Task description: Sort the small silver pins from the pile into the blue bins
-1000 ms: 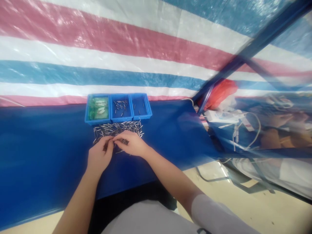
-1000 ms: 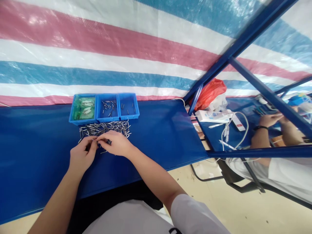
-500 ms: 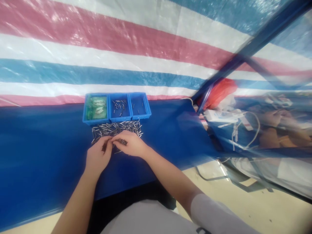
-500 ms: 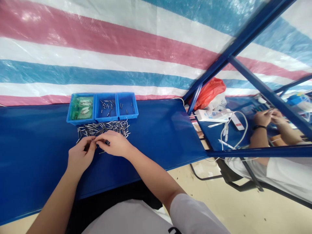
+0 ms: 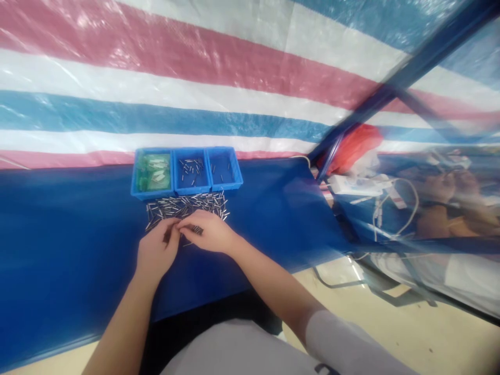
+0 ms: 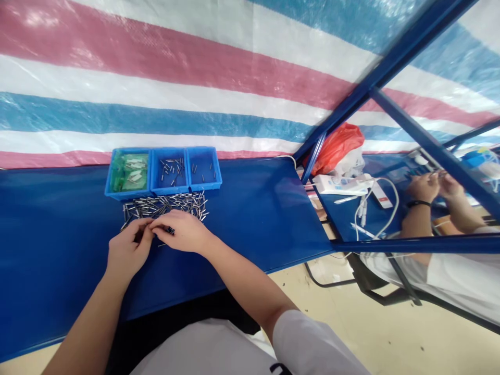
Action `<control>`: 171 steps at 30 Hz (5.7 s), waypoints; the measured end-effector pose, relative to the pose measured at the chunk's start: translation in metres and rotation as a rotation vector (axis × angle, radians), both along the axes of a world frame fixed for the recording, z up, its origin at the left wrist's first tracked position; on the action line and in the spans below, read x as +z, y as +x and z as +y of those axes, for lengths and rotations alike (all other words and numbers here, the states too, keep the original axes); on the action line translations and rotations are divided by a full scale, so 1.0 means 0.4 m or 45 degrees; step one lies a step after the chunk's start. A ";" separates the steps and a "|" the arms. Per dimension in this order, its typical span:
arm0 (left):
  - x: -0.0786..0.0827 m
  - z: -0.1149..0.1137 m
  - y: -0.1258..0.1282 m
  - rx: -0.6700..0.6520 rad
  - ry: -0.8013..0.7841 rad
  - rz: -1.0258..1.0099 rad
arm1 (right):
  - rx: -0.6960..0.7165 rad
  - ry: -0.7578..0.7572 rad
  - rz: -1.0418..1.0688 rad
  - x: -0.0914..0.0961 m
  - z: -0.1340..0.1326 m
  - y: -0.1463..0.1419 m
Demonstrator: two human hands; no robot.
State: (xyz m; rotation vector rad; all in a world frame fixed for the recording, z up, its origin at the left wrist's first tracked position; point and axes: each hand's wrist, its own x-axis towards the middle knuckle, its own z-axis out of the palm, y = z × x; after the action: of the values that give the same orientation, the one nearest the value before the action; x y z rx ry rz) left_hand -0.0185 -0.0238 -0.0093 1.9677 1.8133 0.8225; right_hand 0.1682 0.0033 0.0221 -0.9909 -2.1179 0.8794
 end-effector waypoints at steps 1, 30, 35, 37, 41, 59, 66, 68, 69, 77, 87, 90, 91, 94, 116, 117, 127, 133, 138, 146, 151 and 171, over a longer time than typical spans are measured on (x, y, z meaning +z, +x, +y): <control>0.001 0.000 0.001 -0.004 0.001 -0.001 | 0.005 -0.001 -0.005 0.001 0.000 0.000; 0.010 -0.004 0.007 0.041 -0.008 -0.071 | -0.106 0.007 0.177 -0.012 0.001 -0.001; 0.002 -0.005 0.004 0.020 0.004 -0.077 | -0.091 0.034 0.164 -0.020 0.004 -0.001; 0.002 -0.004 0.003 0.010 0.011 -0.067 | -0.102 0.042 0.159 -0.021 0.004 -0.002; 0.009 -0.003 0.003 -0.001 0.025 -0.064 | -0.124 0.060 0.168 -0.024 0.006 -0.005; 0.019 -0.011 0.010 0.050 0.090 -0.160 | -0.151 0.190 0.200 -0.035 0.014 -0.010; 0.011 -0.015 0.015 0.012 0.217 -0.184 | -0.254 0.045 0.355 -0.042 0.010 -0.020; 0.008 -0.014 0.014 0.008 0.225 -0.142 | -0.265 -0.114 0.415 -0.040 0.004 -0.023; 0.008 -0.014 0.014 0.014 0.222 -0.128 | -0.262 -0.184 0.451 -0.038 0.001 -0.025; 0.015 -0.014 0.014 0.052 0.171 -0.142 | -0.299 -0.415 0.625 -0.022 0.000 -0.029; 0.031 -0.021 0.022 0.119 0.150 -0.180 | -0.294 -0.531 0.741 -0.038 0.007 -0.028; 0.023 -0.020 0.018 0.108 0.197 -0.197 | -0.308 -0.541 0.768 -0.035 0.008 -0.028; 0.020 -0.019 0.015 0.098 0.199 -0.195 | -0.312 -0.544 0.764 -0.033 0.007 -0.028; 0.016 -0.017 0.007 0.079 0.176 -0.152 | -0.300 -0.551 0.762 -0.029 0.005 -0.029; 0.029 -0.022 0.016 0.117 0.172 -0.223 | -0.292 -0.571 0.761 -0.022 0.006 -0.028; 0.029 -0.022 0.016 0.106 0.181 -0.213 | -0.291 -0.579 0.767 -0.022 0.006 -0.028; 0.012 -0.016 0.003 0.074 0.146 -0.160 | -0.263 -0.618 0.785 -0.020 0.004 -0.030; 0.023 -0.023 0.017 0.123 0.176 -0.206 | -0.264 -0.608 0.788 -0.017 0.004 -0.025; 0.026 -0.024 0.022 0.105 0.216 -0.241 | -0.267 -0.612 0.788 -0.019 0.004 -0.025; 0.005 -0.017 0.000 0.086 0.145 -0.189 | -0.230 -0.590 0.781 -0.025 0.005 -0.030; 0.000 -0.016 -0.003 0.080 0.154 -0.163 | -0.230 -0.590 0.770 -0.025 0.004 -0.028; 0.006 -0.018 0.001 0.088 0.165 -0.189 | -0.249 -0.563 0.771 -0.024 0.004 -0.026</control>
State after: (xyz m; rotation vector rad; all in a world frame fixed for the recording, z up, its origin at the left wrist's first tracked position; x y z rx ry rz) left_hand -0.0182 -0.0308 -0.0071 1.8732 1.7904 1.1032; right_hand 0.1579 0.0050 0.0124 -0.9621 -1.3254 1.3743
